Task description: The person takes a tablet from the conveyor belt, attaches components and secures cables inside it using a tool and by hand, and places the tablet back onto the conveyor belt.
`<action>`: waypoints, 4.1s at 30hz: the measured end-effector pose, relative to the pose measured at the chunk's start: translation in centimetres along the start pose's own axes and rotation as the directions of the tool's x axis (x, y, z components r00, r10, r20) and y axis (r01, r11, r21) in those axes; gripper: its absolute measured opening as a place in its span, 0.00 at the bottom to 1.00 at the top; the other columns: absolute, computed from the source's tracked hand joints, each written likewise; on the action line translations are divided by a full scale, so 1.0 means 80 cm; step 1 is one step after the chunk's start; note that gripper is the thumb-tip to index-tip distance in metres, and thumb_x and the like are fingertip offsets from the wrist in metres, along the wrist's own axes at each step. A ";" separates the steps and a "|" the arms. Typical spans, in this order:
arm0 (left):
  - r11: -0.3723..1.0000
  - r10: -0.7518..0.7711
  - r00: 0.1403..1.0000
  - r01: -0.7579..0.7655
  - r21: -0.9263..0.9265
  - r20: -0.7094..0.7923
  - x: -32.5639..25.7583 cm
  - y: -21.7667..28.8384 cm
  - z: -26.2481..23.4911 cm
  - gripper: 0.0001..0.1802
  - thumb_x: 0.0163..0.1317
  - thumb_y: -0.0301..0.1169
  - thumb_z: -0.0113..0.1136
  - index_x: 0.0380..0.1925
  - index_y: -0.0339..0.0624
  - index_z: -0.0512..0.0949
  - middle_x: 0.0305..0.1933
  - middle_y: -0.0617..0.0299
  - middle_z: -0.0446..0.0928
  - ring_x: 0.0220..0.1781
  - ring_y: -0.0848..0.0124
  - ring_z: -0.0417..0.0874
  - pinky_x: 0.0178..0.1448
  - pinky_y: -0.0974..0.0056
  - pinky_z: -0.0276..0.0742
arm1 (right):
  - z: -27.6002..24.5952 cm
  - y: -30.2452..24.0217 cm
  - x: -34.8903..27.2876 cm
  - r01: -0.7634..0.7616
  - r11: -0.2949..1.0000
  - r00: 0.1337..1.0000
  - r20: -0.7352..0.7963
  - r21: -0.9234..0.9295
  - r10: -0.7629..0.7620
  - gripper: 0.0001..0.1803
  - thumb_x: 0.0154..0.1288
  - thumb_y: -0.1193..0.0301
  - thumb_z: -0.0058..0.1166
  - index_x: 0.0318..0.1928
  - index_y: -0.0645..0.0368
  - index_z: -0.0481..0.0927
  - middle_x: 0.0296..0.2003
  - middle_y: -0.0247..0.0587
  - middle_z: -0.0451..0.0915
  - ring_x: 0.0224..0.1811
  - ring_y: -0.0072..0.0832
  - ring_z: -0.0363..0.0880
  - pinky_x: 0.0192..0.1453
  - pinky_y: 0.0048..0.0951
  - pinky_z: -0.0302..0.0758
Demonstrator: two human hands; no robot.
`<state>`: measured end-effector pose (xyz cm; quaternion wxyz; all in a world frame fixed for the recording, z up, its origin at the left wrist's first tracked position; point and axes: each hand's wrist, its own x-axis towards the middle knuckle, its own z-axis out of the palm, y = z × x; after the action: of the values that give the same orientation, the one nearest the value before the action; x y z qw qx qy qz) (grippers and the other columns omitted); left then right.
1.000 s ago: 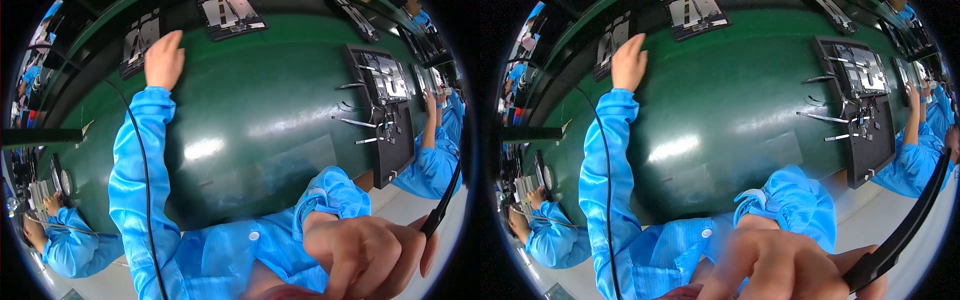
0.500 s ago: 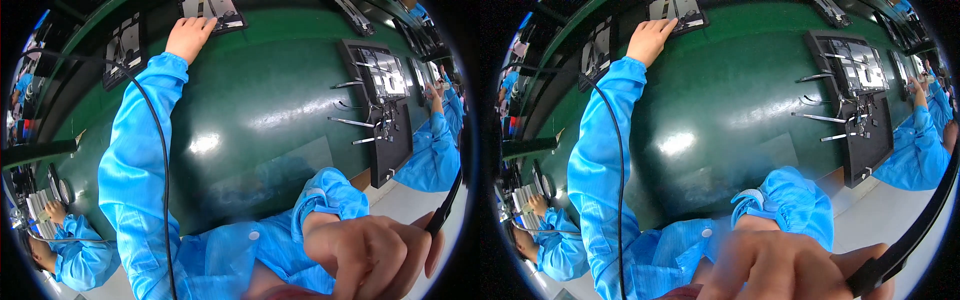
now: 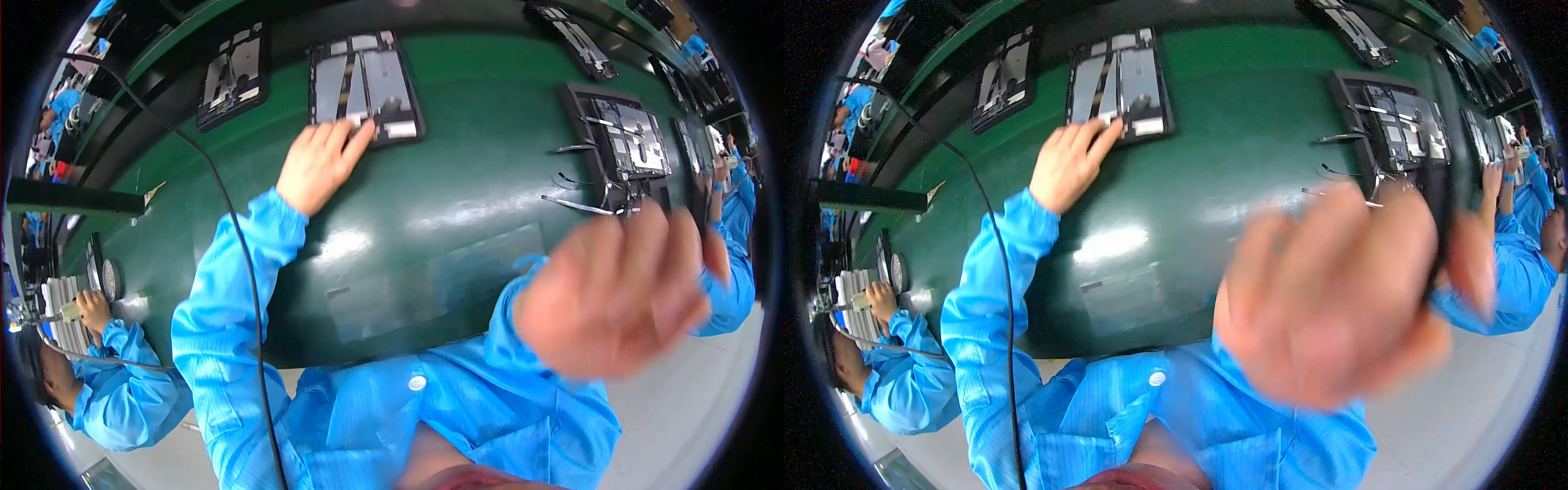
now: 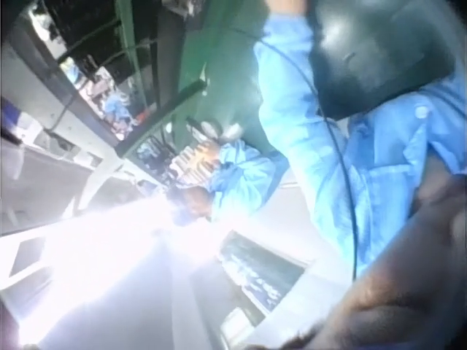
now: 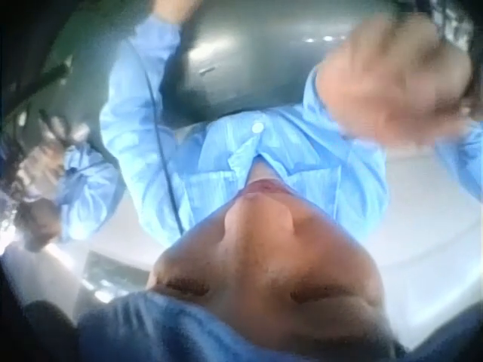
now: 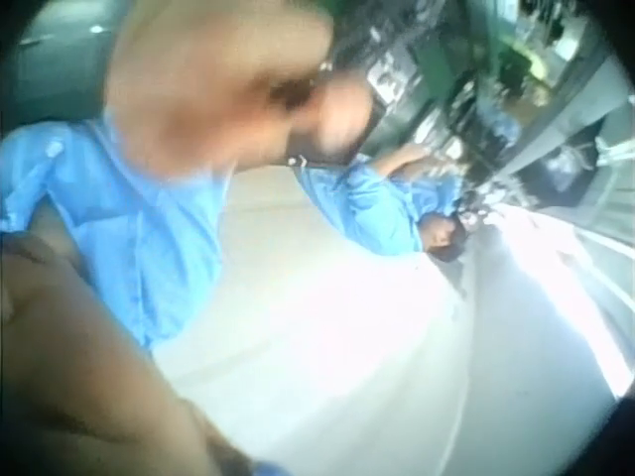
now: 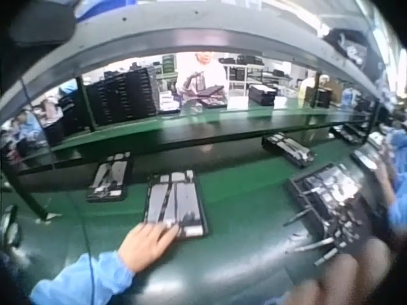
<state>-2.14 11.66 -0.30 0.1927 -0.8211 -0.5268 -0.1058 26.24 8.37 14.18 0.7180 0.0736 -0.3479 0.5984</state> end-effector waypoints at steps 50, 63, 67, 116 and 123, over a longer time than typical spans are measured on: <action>0.545 -0.541 0.830 0.470 -0.695 0.138 -0.144 0.102 -0.090 0.11 0.55 0.24 0.72 0.39 0.41 0.84 0.33 0.63 0.82 0.29 0.70 0.80 0.32 0.66 0.75 | -0.097 0.155 -0.116 -0.119 0.303 0.514 0.202 -0.946 0.834 0.17 0.57 0.79 0.68 0.44 0.59 0.76 0.36 0.39 0.84 0.42 0.33 0.85 0.48 0.33 0.78; -0.380 -0.508 0.597 0.492 -0.783 0.621 -0.154 0.107 -0.067 0.09 0.63 0.25 0.70 0.43 0.36 0.85 0.39 0.67 0.83 0.34 0.83 0.76 0.34 0.74 0.72 | -0.099 0.155 -0.119 -0.062 0.315 0.529 0.236 -0.947 0.815 0.17 0.56 0.79 0.69 0.44 0.58 0.76 0.36 0.37 0.85 0.41 0.33 0.86 0.50 0.33 0.75; -0.014 -0.542 0.638 0.644 -0.765 0.547 -0.149 0.092 -0.087 0.11 0.60 0.25 0.72 0.42 0.38 0.85 0.38 0.66 0.83 0.34 0.81 0.76 0.36 0.73 0.73 | -0.098 0.155 -0.117 -0.069 0.317 0.542 0.231 -0.946 0.808 0.17 0.56 0.80 0.69 0.44 0.58 0.76 0.36 0.37 0.85 0.41 0.32 0.86 0.50 0.33 0.76; 0.932 -0.175 0.985 0.162 -0.324 -0.011 -0.181 0.100 -0.081 0.27 0.47 0.30 0.63 0.52 0.54 0.84 0.52 0.67 0.80 0.47 0.70 0.81 0.43 0.66 0.76 | -0.105 0.156 -0.117 -0.007 0.331 0.495 0.284 -0.944 0.821 0.19 0.56 0.81 0.67 0.46 0.56 0.76 0.34 0.34 0.84 0.41 0.36 0.84 0.51 0.38 0.75; 0.937 -0.192 0.980 0.199 -0.286 0.055 -0.174 0.106 -0.087 0.27 0.47 0.29 0.63 0.52 0.52 0.84 0.52 0.66 0.79 0.45 0.68 0.80 0.45 0.66 0.76 | -0.104 0.153 -0.109 -0.080 0.310 0.452 0.243 -0.947 0.858 0.18 0.60 0.80 0.65 0.50 0.57 0.77 0.34 0.37 0.84 0.37 0.31 0.84 0.47 0.33 0.76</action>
<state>-0.13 -5.93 -0.96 0.0519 -0.7854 -0.5870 -0.1895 18.19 8.98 -0.97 0.1993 -0.1703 -0.8471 0.4623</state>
